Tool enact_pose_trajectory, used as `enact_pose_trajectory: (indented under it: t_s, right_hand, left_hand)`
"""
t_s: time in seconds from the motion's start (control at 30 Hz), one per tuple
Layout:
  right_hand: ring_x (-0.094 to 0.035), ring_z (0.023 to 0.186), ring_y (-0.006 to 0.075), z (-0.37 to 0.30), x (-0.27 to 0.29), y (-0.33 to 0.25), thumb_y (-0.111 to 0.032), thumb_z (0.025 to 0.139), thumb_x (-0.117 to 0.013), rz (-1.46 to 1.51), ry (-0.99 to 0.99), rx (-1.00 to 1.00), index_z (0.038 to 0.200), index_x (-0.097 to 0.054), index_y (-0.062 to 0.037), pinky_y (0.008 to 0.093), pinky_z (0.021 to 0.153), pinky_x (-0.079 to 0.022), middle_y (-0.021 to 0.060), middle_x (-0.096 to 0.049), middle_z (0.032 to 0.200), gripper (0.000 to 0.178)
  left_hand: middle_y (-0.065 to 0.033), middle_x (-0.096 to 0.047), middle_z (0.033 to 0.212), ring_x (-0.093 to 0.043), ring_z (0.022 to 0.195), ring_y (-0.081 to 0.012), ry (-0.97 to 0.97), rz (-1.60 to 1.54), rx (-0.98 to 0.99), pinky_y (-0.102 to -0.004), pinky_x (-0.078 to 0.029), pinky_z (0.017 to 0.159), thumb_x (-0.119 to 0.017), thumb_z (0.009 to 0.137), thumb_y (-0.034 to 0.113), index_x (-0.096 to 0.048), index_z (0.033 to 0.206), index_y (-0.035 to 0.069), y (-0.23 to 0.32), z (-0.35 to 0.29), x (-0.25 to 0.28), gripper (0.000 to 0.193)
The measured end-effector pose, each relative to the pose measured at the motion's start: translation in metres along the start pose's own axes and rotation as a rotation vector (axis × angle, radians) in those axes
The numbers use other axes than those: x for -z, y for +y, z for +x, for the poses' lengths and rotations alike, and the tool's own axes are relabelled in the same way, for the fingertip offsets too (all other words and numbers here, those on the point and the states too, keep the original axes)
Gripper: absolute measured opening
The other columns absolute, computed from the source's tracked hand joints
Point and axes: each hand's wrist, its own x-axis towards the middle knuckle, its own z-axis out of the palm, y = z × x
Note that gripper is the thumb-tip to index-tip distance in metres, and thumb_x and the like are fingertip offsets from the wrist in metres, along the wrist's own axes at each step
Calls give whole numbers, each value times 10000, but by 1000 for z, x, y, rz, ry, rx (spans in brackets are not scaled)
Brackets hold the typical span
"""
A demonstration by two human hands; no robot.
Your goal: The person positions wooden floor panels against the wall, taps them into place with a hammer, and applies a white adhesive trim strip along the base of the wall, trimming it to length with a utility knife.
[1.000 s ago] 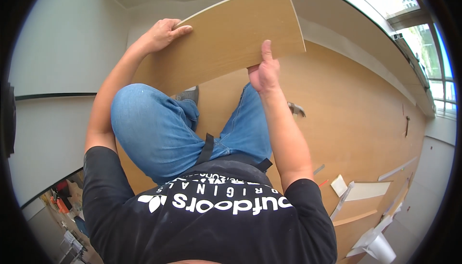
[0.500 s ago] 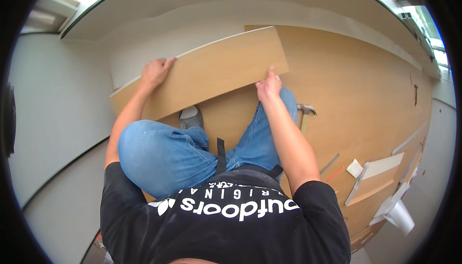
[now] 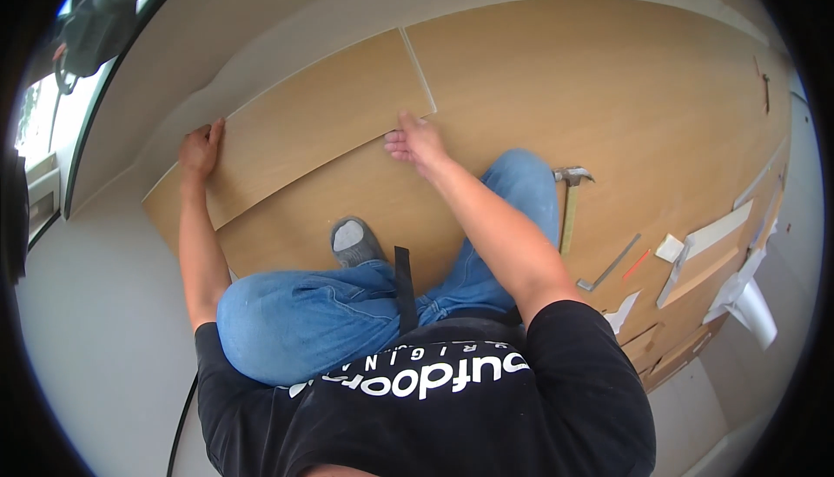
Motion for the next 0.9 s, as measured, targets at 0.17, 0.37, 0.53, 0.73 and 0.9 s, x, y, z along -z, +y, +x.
enact_pose_trajectory:
  t_s: [0.17,0.37,0.53,0.73,0.9]
  right_hand:
    - [-700,731,187,-8,-1,-2,-516,1045,-561,-62,103,-3,1102,-576,-49,310,628,-575,81,-704,894,471]
    - [-709,727,195,-15,-5,-2,-531,1019,-612,-8,167,4,1019,-596,-30,313,614,-574,91,-706,856,502]
    - [-710,715,188,-17,-4,-1,-530,1015,-622,12,182,8,1010,-594,-23,303,608,-572,94,-711,854,508]
    - [-703,693,176,-14,-6,2,-516,1027,-609,11,198,47,1003,-591,-16,288,598,-562,93,-706,834,501]
    - [-699,683,180,-19,-11,1,-481,1040,-603,-4,220,62,993,-590,-4,279,592,-557,102,-703,821,479]
  left_hand:
    - [-202,-730,859,-700,834,-432,29,46,-38,-510,-552,732,-491,1006,642,-741,839,86,-1,1,-7,632]
    - [-198,-740,905,-703,902,-421,-1,91,3,-505,-554,790,-468,1005,662,-748,859,112,11,-2,10,635]
    - [-200,-742,922,-702,930,-417,-15,88,11,-501,-551,816,-462,1002,675,-749,870,115,16,-6,17,643]
    - [-205,-739,915,-702,923,-416,-20,85,11,-503,-548,814,-463,1001,679,-744,868,101,19,-6,20,656]
    - [-206,-737,907,-703,914,-419,-9,96,-9,-502,-549,808,-465,1002,675,-743,862,95,15,-7,21,658]
